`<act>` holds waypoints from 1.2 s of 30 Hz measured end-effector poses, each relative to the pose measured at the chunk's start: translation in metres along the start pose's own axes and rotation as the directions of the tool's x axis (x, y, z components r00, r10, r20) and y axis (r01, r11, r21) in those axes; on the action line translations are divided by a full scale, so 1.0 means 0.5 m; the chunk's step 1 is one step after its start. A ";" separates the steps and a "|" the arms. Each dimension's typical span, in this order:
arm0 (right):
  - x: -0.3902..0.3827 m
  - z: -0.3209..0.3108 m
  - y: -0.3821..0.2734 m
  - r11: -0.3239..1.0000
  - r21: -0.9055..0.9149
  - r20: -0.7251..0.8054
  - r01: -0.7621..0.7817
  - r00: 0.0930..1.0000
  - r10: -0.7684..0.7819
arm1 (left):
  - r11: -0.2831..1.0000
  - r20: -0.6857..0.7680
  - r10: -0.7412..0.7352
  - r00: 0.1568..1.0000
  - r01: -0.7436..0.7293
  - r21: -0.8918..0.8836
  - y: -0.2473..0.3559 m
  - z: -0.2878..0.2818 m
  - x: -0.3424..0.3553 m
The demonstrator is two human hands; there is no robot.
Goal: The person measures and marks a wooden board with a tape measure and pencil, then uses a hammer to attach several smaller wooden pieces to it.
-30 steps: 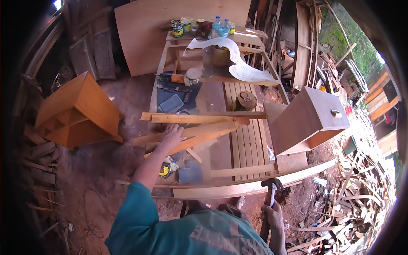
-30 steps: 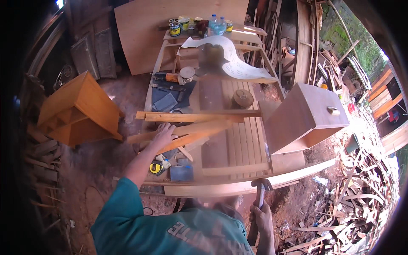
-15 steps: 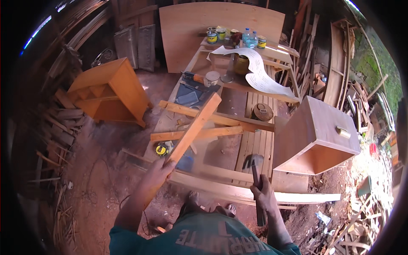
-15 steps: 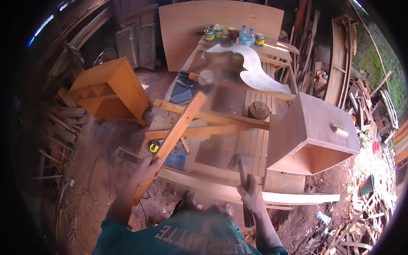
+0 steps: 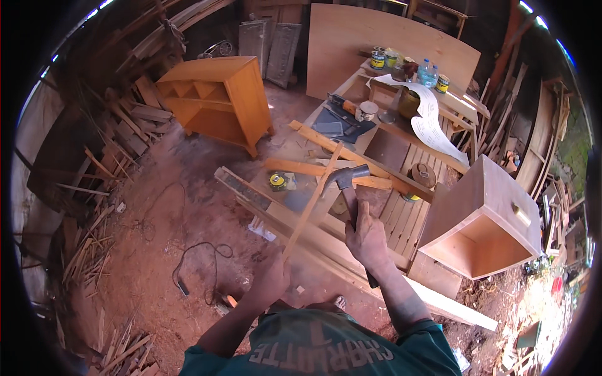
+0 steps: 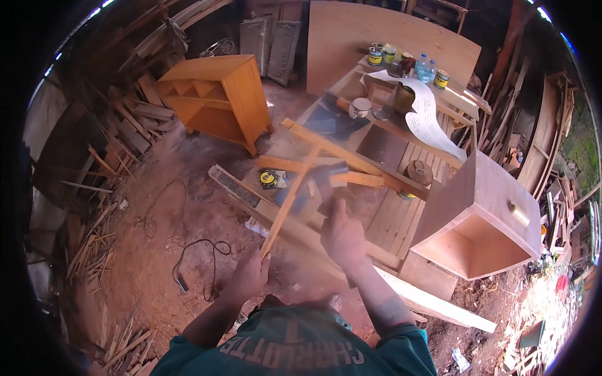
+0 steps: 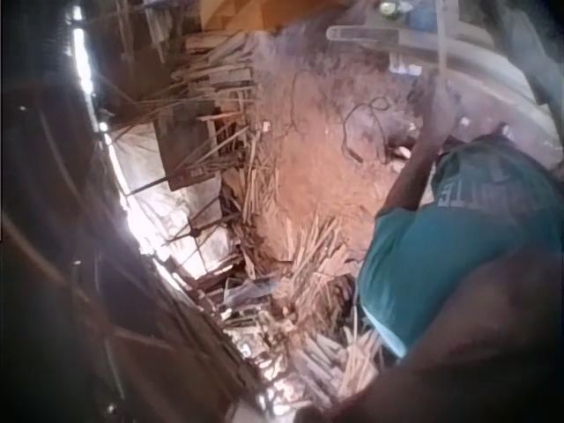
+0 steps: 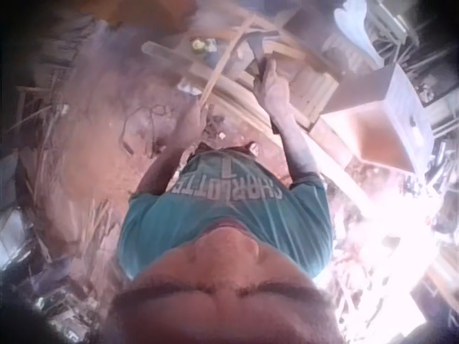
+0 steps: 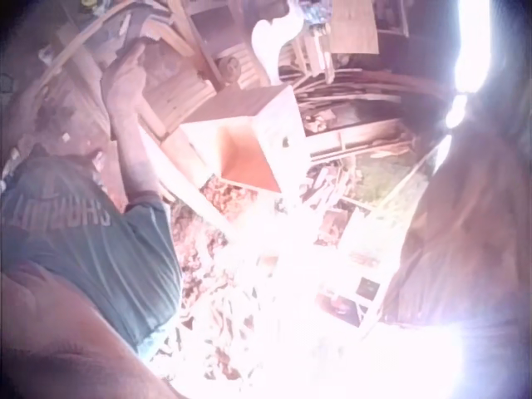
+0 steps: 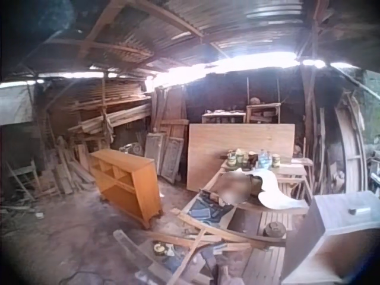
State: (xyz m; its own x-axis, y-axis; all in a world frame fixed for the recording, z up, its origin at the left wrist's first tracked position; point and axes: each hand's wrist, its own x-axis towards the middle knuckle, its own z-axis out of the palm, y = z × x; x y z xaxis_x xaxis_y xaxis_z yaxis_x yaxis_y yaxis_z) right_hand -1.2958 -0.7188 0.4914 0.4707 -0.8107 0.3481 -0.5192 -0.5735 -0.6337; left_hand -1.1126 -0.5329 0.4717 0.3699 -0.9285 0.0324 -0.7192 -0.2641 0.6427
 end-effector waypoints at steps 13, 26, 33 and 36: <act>-0.194 -0.090 -0.271 0.989 -0.095 0.280 -0.110 0.951 0.132 | 0.994 0.380 0.086 0.921 -0.051 -0.101 -0.159 -0.254 -0.189; -0.693 -0.245 -0.279 0.507 -0.232 -0.247 -0.830 0.555 0.794 | 0.774 0.485 0.595 0.641 -0.619 -0.133 -0.200 -0.126 0.052; -0.726 -0.182 -0.230 0.573 0.048 -0.502 -0.818 0.477 0.722 | 0.449 0.340 0.885 0.318 -0.778 -0.440 0.029 0.073 -0.038; -0.707 -0.200 -0.208 0.615 0.112 -0.470 -0.781 0.503 0.725 | 0.562 0.224 0.816 0.534 -0.638 -0.527 0.105 0.075 -0.050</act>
State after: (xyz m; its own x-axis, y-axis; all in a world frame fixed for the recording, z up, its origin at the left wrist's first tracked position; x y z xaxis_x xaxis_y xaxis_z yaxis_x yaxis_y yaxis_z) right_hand -1.4795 -0.3845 0.5037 -0.4747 -0.8792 0.0402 -0.6067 0.2938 -0.7387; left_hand -1.1815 -0.5330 0.4759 -0.5210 -0.7692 0.3700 -0.3300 0.5812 0.7438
